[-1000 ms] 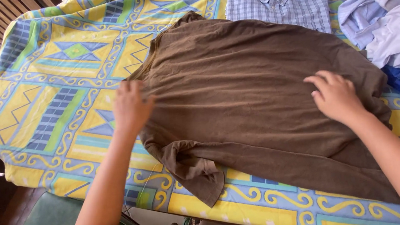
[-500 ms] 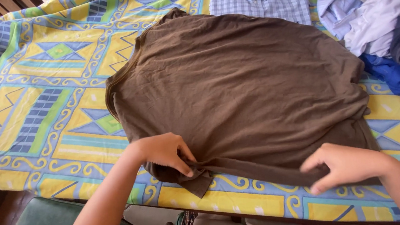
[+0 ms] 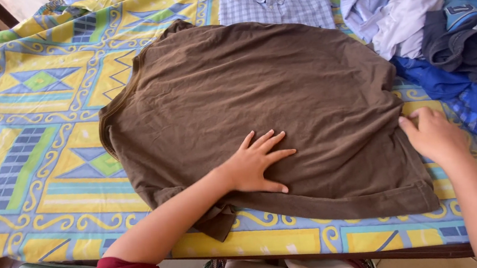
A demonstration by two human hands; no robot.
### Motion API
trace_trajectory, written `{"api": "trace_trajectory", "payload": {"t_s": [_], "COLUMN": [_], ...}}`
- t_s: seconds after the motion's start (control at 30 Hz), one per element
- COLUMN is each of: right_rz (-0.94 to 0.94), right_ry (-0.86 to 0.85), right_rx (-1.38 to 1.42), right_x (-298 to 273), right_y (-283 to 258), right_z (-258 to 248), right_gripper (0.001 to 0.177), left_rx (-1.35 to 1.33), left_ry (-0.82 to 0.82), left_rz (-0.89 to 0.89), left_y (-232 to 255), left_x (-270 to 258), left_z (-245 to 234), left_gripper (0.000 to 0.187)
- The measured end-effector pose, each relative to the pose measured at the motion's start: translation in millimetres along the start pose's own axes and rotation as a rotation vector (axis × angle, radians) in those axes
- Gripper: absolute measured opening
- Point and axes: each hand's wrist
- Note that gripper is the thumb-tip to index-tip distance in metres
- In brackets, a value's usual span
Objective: The recorder is folding a brown t-shirt on a table.
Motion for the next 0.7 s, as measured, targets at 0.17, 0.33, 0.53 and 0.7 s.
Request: {"api": "trace_trajectory", "payload": {"t_s": [0.17,0.33,0.53,0.7], "right_rz": [-0.155,-0.092,-0.037,0.119], "right_ry": [-0.024,-0.081,-0.225,-0.568], "right_rx": [0.198,0.421,0.108,0.240], "right_x": [-15,-17,17,32], "right_y": [-7,-3,45,48], "right_z": [20,8,11,-12], "right_gripper": [0.058,0.034,0.054,0.075], "left_rx": [0.072,0.087,0.097,0.069], "left_ry": [0.046,0.059,0.070,0.083], "left_rz": [0.038,0.037,0.050,0.055], "left_y": [4,4,10,12], "left_x": [-4,-4,-2,-2], "left_z": [8,10,6,4], "left_gripper": [0.094,0.093,0.096,0.100]}}
Point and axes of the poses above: each hand's wrist, its own x-axis towards the middle knuckle, its own z-axis out of the palm, y = z × x, and after that the axes turned 15 degrees about z, right-handed
